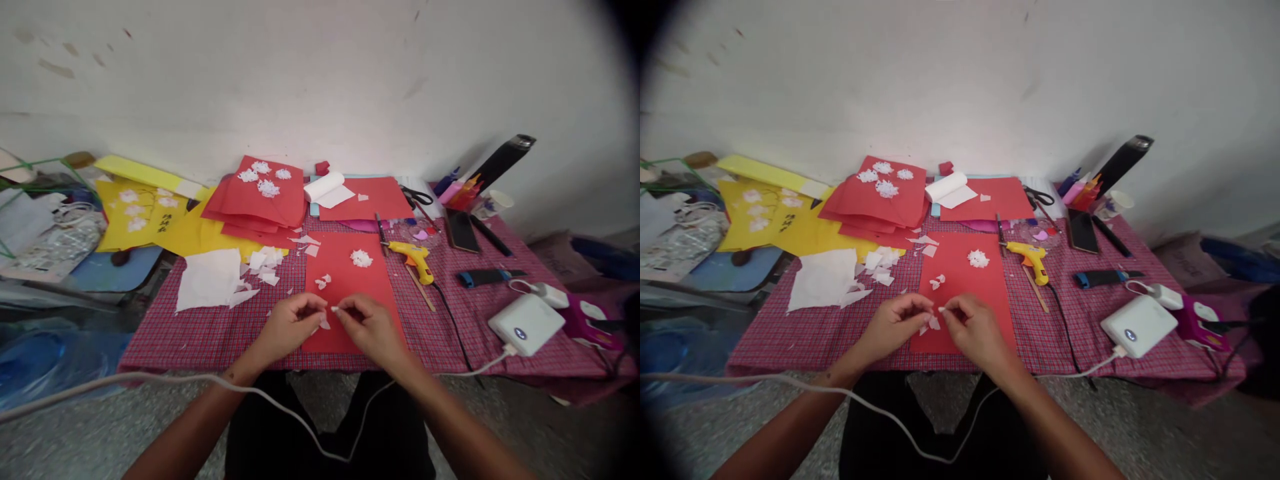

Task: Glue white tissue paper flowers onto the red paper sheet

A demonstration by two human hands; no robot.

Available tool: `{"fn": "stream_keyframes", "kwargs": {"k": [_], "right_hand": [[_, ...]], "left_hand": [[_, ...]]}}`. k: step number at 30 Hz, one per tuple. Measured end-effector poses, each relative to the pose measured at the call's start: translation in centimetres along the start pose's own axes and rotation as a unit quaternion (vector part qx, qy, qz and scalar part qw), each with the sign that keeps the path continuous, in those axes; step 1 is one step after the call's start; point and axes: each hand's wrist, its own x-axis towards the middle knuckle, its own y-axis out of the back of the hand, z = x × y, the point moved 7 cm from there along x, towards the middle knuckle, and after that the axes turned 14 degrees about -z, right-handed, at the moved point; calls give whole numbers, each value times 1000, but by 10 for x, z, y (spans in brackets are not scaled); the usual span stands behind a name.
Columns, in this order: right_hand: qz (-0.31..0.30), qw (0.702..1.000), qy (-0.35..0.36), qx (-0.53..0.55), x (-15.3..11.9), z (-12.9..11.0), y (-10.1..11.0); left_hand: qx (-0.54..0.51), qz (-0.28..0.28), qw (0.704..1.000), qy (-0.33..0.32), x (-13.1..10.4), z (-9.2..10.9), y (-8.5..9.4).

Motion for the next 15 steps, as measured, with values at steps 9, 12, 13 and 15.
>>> {"fn": "stream_keyframes", "kwargs": {"k": [9, 12, 13, 15], "right_hand": [[17, 978, -68, -198, 36, 27, 4], [9, 969, -84, -231, 38, 21, -7], [8, 967, -87, -240, 39, 19, -10], [7, 962, -92, -257, 41, 14, -14]], "left_hand": [[231, 100, 965, -77, -13, -11, 22], [232, 87, 965, -89, -14, -12, 19], [231, 82, 965, -90, -14, -12, 18], [229, 75, 966, -90, -13, -12, 18]]}}
